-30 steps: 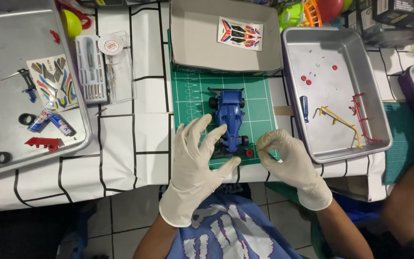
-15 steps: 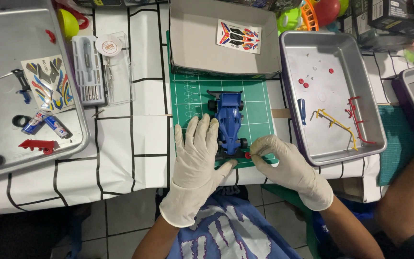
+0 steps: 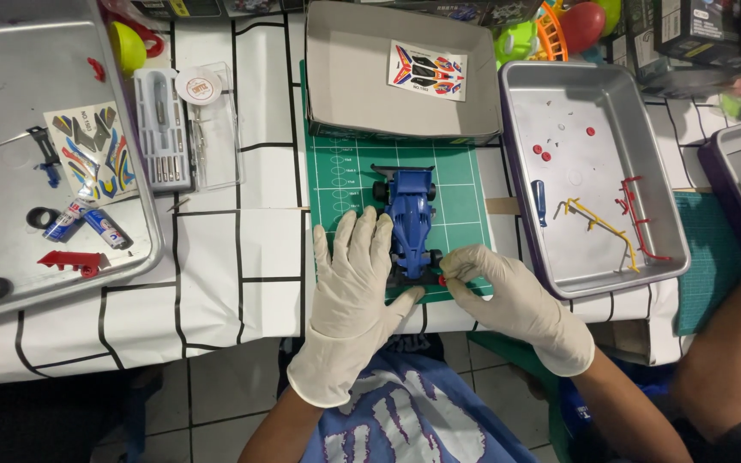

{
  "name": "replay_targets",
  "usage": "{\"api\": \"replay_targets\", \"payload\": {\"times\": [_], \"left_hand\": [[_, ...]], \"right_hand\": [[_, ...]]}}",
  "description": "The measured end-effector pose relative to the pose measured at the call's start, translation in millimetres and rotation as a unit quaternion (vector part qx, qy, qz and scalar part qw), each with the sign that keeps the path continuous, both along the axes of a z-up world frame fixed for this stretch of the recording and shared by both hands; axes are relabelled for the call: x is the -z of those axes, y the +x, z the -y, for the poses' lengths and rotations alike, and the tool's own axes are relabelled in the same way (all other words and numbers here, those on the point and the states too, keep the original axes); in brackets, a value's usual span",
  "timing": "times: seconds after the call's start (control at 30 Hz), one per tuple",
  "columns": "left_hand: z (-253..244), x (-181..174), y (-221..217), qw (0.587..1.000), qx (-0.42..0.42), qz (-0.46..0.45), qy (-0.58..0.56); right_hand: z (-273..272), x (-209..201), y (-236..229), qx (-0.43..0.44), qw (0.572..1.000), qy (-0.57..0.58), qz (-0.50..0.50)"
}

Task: The person assembles a blue toy car chassis on a green cutting mat. They attach red wheels to the axles and use a blue screwdriver to tighten the screws, securing the wheels in place.

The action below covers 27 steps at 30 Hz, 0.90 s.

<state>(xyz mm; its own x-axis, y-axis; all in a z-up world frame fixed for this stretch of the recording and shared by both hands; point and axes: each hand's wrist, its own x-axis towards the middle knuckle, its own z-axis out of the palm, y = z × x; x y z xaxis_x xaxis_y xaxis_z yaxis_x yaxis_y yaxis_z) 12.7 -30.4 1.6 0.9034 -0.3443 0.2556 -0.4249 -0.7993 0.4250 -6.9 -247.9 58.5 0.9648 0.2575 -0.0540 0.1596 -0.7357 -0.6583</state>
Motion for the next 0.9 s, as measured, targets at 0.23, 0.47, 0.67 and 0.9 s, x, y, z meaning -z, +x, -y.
{"api": "replay_targets", "payload": {"times": [0.23, 0.47, 0.67, 0.9], "left_hand": [[0.0, -0.5, -0.6, 1.0, -0.004, 0.001, 0.001], [0.7, -0.3, -0.1, 1.0, -0.005, 0.01, 0.007], [0.7, 1.5, 0.1, 1.0, -0.005, 0.016, 0.008], [0.7, -0.6, -0.6, 0.999, -0.009, 0.024, 0.023]], "right_hand": [[-2.6, -4.7, 3.1, -0.014, 1.0, 0.0, 0.009], [-2.5, -0.4, 0.0, -0.003, 1.0, -0.011, 0.009], [-2.9, 4.1, -2.4, -0.002, 1.0, -0.02, 0.024], [-7.8, 0.6, -1.4, -0.007, 0.999, -0.043, 0.019]]}}
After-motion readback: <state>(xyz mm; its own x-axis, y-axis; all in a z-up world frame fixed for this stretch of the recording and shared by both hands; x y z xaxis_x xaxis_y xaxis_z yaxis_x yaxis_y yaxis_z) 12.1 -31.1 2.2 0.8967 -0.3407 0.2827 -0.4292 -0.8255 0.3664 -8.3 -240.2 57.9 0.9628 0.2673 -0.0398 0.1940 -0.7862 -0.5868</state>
